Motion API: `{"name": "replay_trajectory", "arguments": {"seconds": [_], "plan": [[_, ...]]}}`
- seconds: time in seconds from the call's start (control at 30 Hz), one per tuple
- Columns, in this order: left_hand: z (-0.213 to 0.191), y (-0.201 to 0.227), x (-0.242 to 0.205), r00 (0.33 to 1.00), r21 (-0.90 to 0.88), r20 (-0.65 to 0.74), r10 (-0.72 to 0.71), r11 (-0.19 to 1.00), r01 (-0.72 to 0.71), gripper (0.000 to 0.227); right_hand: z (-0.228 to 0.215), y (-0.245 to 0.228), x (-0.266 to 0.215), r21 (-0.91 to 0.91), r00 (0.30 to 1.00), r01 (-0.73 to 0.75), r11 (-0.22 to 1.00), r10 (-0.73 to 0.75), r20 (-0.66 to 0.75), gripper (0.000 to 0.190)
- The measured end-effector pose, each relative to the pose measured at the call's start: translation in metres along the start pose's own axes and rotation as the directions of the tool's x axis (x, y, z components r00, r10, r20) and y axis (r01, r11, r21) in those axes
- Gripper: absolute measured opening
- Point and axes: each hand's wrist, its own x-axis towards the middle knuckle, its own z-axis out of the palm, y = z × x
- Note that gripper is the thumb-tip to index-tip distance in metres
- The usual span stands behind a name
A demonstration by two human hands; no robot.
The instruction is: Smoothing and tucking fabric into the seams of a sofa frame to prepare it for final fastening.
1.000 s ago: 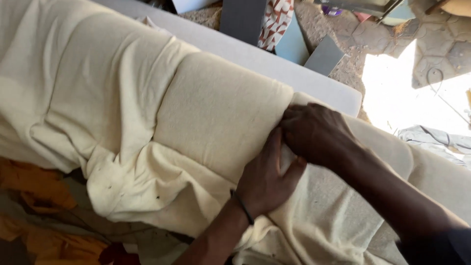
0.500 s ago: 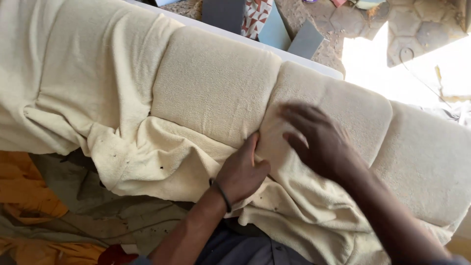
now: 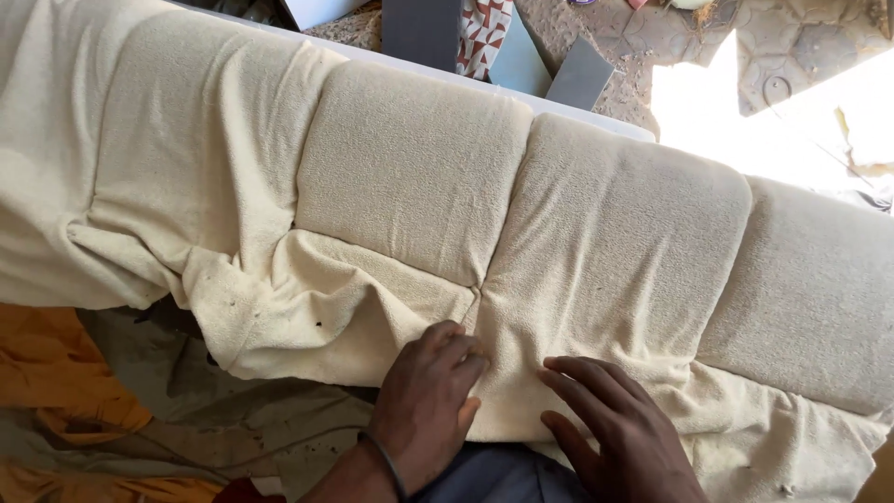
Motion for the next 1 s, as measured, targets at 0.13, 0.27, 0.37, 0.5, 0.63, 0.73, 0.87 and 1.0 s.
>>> {"name": "replay_trajectory", "arguments": {"seconds": [0.13, 0.27, 0.37, 0.5, 0.63, 0.73, 0.87, 1.0], "plan": [[-0.007, 0.003, 0.02, 0.995, 0.133, 0.094, -0.024, 0.991, 0.011, 0.036, -0.002, -0.024, 0.027, -0.036, 0.997, 0.011, 0.999, -0.013, -0.07, 0.041], [0.002, -0.004, 0.045, 0.972, -0.121, -0.224, -0.07, 0.992, 0.044, 0.029, 0.016, -0.027, 0.056, -0.077, 0.994, 0.079, 0.994, -0.085, -0.068, 0.047], [0.014, -0.001, 0.046, 0.979, -0.129, -0.187, -0.082, 0.99, 0.059, 0.061, 0.032, -0.015, 0.064, -0.176, 0.998, 0.051, 0.983, -0.054, -0.017, 0.059], [0.011, 0.01, 0.05, 0.989, 0.036, -0.108, -0.102, 0.994, 0.106, 0.058, 0.033, -0.017, 0.052, -0.135, 0.977, -0.14, 0.981, 0.159, 0.145, 0.06], [0.008, 0.002, 0.064, 0.996, 0.069, -0.068, -0.065, 0.995, 0.069, 0.032, 0.052, -0.004, 0.028, -0.11, 0.979, -0.124, 0.986, 0.14, 0.151, 0.066], [0.005, -0.005, 0.072, 1.0, 0.158, 0.007, 0.002, 0.987, -0.003, 0.055, 0.062, -0.001, 0.023, -0.152, 0.973, -0.121, 0.981, 0.148, 0.18, 0.085], [0.009, -0.014, 0.068, 0.999, 0.047, -0.008, -0.044, 0.998, 0.044, 0.073, 0.072, 0.007, 0.034, -0.172, 0.957, -0.188, 0.967, 0.219, 0.189, 0.106], [0.01, -0.024, 0.072, 0.983, -0.272, -0.18, -0.037, 0.962, -0.013, 0.05, 0.061, 0.024, 0.062, -0.116, 0.969, -0.169, 0.979, 0.187, 0.165, 0.1]]}}
